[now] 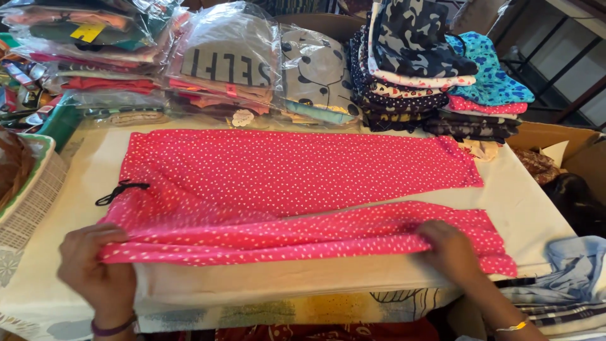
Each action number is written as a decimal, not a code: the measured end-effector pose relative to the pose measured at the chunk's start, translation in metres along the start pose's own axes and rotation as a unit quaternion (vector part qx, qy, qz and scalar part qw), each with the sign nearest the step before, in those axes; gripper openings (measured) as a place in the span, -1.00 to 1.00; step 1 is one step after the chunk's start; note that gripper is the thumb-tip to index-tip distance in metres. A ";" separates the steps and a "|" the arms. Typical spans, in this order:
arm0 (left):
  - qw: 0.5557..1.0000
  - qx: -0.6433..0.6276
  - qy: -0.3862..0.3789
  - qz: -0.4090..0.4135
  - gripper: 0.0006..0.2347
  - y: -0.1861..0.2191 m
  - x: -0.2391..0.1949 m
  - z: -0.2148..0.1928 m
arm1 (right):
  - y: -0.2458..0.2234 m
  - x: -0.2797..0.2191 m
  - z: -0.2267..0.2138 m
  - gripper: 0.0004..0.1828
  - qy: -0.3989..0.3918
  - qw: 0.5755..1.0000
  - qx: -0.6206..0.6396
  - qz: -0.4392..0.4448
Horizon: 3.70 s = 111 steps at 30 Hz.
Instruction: Fold various pieces of clothing and stack them neatly on a table.
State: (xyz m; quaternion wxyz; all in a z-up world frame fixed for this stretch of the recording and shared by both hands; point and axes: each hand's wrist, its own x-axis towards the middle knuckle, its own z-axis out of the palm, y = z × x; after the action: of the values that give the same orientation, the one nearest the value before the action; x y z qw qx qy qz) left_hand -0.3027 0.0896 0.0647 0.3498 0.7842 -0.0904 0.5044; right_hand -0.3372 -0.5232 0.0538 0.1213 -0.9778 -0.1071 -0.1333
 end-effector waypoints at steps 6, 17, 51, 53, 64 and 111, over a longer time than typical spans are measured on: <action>0.999 -0.025 0.003 -0.030 -0.93 -0.028 -0.004 -0.008 | 0.082 -0.006 -0.048 -0.70 0.218 0.967 0.039 0.124; 0.982 0.076 -0.162 0.055 -0.79 -0.106 0.135 0.139 | 0.244 0.116 -0.043 -0.87 0.238 0.924 0.259 0.148; 0.931 -0.029 -0.360 0.054 -0.58 -0.005 0.111 0.229 | 0.311 0.147 0.070 -0.56 0.212 0.928 0.027 0.305; 0.888 -0.080 -0.442 0.097 -0.55 0.037 0.080 0.245 | 0.349 0.141 0.088 -0.66 0.254 0.935 0.003 0.247; 0.809 -0.115 -0.540 0.203 -0.82 0.077 0.006 0.275 | 0.323 0.156 0.063 -0.49 0.221 0.933 0.004 0.283; 0.795 -0.009 -0.546 0.264 -0.84 0.117 0.004 0.258 | 0.321 0.122 0.059 -0.67 0.315 0.903 0.066 0.283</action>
State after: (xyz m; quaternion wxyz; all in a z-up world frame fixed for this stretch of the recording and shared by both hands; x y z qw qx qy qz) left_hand -0.1707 -0.1614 0.0578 0.1023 0.8721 -0.4743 0.0640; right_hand -0.1308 -0.7903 -0.0334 0.2459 -0.8635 0.2089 -0.3875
